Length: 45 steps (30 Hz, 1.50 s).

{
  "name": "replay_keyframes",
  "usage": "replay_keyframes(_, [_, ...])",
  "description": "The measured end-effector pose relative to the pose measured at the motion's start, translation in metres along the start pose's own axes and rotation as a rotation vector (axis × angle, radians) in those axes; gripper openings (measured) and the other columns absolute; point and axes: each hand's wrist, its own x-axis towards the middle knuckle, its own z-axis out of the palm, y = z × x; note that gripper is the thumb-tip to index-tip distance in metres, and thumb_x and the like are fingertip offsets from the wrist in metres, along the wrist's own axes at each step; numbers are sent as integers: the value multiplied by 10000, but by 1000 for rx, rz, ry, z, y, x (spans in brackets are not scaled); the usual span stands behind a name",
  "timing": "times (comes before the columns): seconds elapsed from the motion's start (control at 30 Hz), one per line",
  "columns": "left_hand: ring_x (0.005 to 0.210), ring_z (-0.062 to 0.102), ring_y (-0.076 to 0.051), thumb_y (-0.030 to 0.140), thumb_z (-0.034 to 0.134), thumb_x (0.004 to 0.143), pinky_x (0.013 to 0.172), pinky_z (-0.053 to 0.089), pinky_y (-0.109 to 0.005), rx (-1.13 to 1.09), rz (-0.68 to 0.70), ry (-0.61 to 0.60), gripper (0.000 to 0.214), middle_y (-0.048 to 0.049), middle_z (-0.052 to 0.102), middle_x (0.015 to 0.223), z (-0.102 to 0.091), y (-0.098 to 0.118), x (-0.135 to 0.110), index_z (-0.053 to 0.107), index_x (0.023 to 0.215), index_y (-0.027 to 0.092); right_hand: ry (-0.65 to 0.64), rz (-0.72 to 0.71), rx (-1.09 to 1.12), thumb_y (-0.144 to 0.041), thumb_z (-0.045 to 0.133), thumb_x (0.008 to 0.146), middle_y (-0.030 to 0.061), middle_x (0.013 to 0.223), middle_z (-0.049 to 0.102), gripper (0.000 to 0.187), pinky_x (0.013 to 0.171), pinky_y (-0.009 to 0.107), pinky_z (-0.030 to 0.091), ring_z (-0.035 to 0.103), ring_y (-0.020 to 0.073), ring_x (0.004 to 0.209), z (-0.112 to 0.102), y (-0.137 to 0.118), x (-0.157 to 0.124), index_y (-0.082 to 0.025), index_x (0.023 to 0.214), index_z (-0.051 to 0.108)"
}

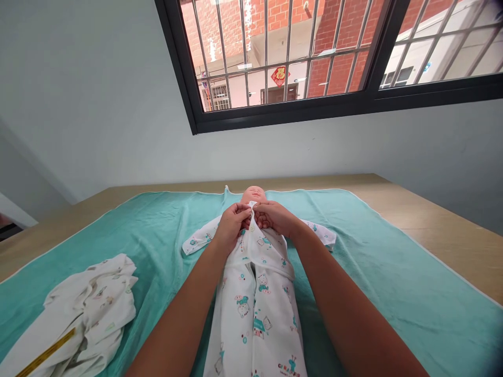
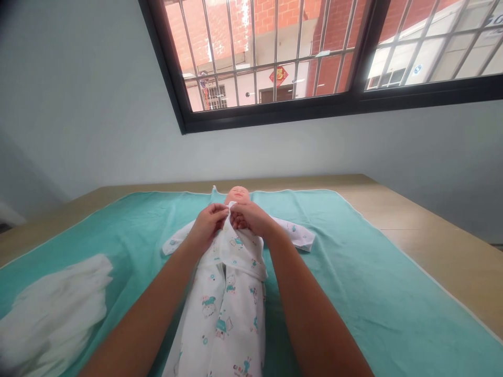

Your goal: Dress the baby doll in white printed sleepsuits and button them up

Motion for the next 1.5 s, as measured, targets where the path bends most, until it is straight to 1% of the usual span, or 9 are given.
replay_keyframes(0.23, [481, 481, -56, 220, 680, 712, 493, 393, -186, -50, -11, -28, 193, 45, 551, 601, -3, 0, 0, 570, 860, 161, -85, -63, -94, -268, 681, 728, -7, 661, 584, 139, 525, 187, 400, 516, 85, 588, -5, -1, -4, -165, 754, 591])
replay_keyframes(0.43, [470, 457, -56, 220, 643, 740, 472, 358, -173, -36, -4, -47, 172, 48, 530, 568, -8, -1, 2, 563, 881, 163, 12, -144, -337, -288, 651, 742, -30, 604, 580, 138, 501, 209, 387, 482, 86, 513, -4, -1, -6, -188, 831, 619])
replay_keyframes(0.6, [409, 354, -49, 235, 628, 741, 405, 261, -160, -6, -20, -78, 178, 83, 430, 477, -11, 1, 2, 563, 897, 180, 109, -182, -385, -276, 633, 734, -32, 561, 575, 123, 510, 211, 409, 481, 87, 499, 2, 2, -3, -187, 818, 642])
replay_keyframes(0.87, [421, 293, -49, 263, 630, 760, 382, 242, -161, 76, 19, -97, 180, 94, 361, 519, -13, 1, 1, 554, 907, 193, 149, -166, -557, -243, 635, 686, -15, 575, 604, 82, 514, 223, 441, 531, 107, 519, 8, -7, -3, -180, 738, 636])
replay_keyframes(1.03, [423, 325, -62, 284, 517, 833, 386, 239, -185, 296, 61, -86, 111, 76, 410, 595, -12, 2, 0, 542, 926, 228, 169, -158, -728, -239, 600, 681, -8, 601, 627, 70, 524, 236, 435, 566, 125, 548, 12, -11, -3, -186, 696, 643])
replay_keyframes(1.1, [466, 395, -82, 272, 469, 857, 431, 284, -200, 493, 115, -55, 97, 55, 473, 623, -12, 4, 0, 545, 902, 231, 164, -155, -774, -232, 577, 685, -6, 599, 622, 87, 526, 243, 430, 559, 125, 542, 13, -11, -2, -187, 677, 651])
replay_keyframes(1.2, [628, 530, -139, 238, 414, 881, 544, 349, -238, 875, 240, 0, 148, -3, 611, 733, -8, 11, -4, 561, 863, 226, 151, -160, -814, -198, 556, 680, 3, 608, 623, 108, 536, 250, 427, 541, 120, 527, 15, -12, -1, -181, 681, 663])
replay_keyframes(1.3, [707, 580, -189, 232, 363, 909, 583, 353, -270, 1138, 288, 15, 224, -55, 673, 817, -4, 17, -9, 586, 924, 220, 155, -167, -847, -177, 554, 672, 9, 619, 620, 96, 522, 250, 408, 521, 118, 520, 17, -13, -1, -173, 685, 649])
replay_keyframes(1.5, [641, 568, -202, 173, 392, 876, 534, 289, -274, 1287, 295, 24, 246, -59, 668, 766, -1, 24, -15, 611, 978, 215, 163, -262, -956, -196, 578, 686, 10, 682, 638, 52, 585, 242, 403, 547, 139, 655, 20, -15, -3, -179, 651, 612])
